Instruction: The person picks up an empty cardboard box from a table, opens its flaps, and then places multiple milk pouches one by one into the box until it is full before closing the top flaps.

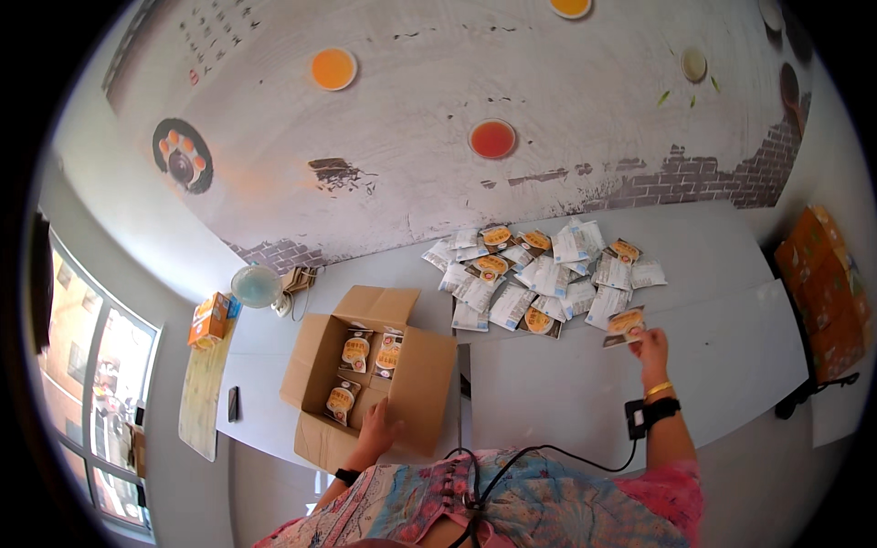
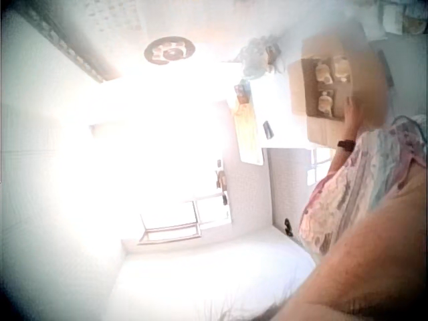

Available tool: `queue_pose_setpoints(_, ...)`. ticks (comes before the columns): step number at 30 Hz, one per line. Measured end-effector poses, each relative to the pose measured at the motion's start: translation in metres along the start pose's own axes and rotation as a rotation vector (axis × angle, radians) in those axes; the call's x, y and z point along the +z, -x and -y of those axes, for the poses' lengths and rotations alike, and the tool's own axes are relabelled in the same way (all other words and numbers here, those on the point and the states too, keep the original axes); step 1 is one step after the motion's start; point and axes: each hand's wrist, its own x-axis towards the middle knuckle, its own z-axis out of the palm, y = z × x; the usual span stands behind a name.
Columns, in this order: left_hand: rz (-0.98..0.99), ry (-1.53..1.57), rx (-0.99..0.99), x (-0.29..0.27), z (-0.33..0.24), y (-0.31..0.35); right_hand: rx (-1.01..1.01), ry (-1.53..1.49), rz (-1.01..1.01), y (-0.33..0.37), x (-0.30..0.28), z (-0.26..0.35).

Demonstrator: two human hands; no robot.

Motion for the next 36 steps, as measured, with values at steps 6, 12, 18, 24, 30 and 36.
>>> queue_pose_setpoints(6,0.091,0.532,0.117,0.0,-0.008,-0.017,0.126,-0.091,0.226,0.113,0.066,-0.025)
queue_pose_setpoints(12,0.673,1.402,-0.25,-0.003,-0.028,-0.025,0.24,-0.107,0.475,0.208,0.145,-0.021)
queue_pose_setpoints(18,0.998,1.905,-0.339,0.001,-0.024,-0.028,0.284,-0.091,0.732,0.256,0.197,-0.018)
queue_pose_setpoints(24,1.032,2.126,-0.263,0.004,-0.015,-0.037,0.217,0.109,0.873,0.289,0.212,-0.027)
queue_pose_setpoints(30,0.83,2.059,-0.302,0.0,0.001,-0.025,0.223,0.419,1.112,0.307,0.219,-0.037)
queue_pose_setpoints(36,0.653,1.962,-0.317,-0.017,0.039,-0.043,0.281,0.361,1.005,0.314,0.206,-0.026)
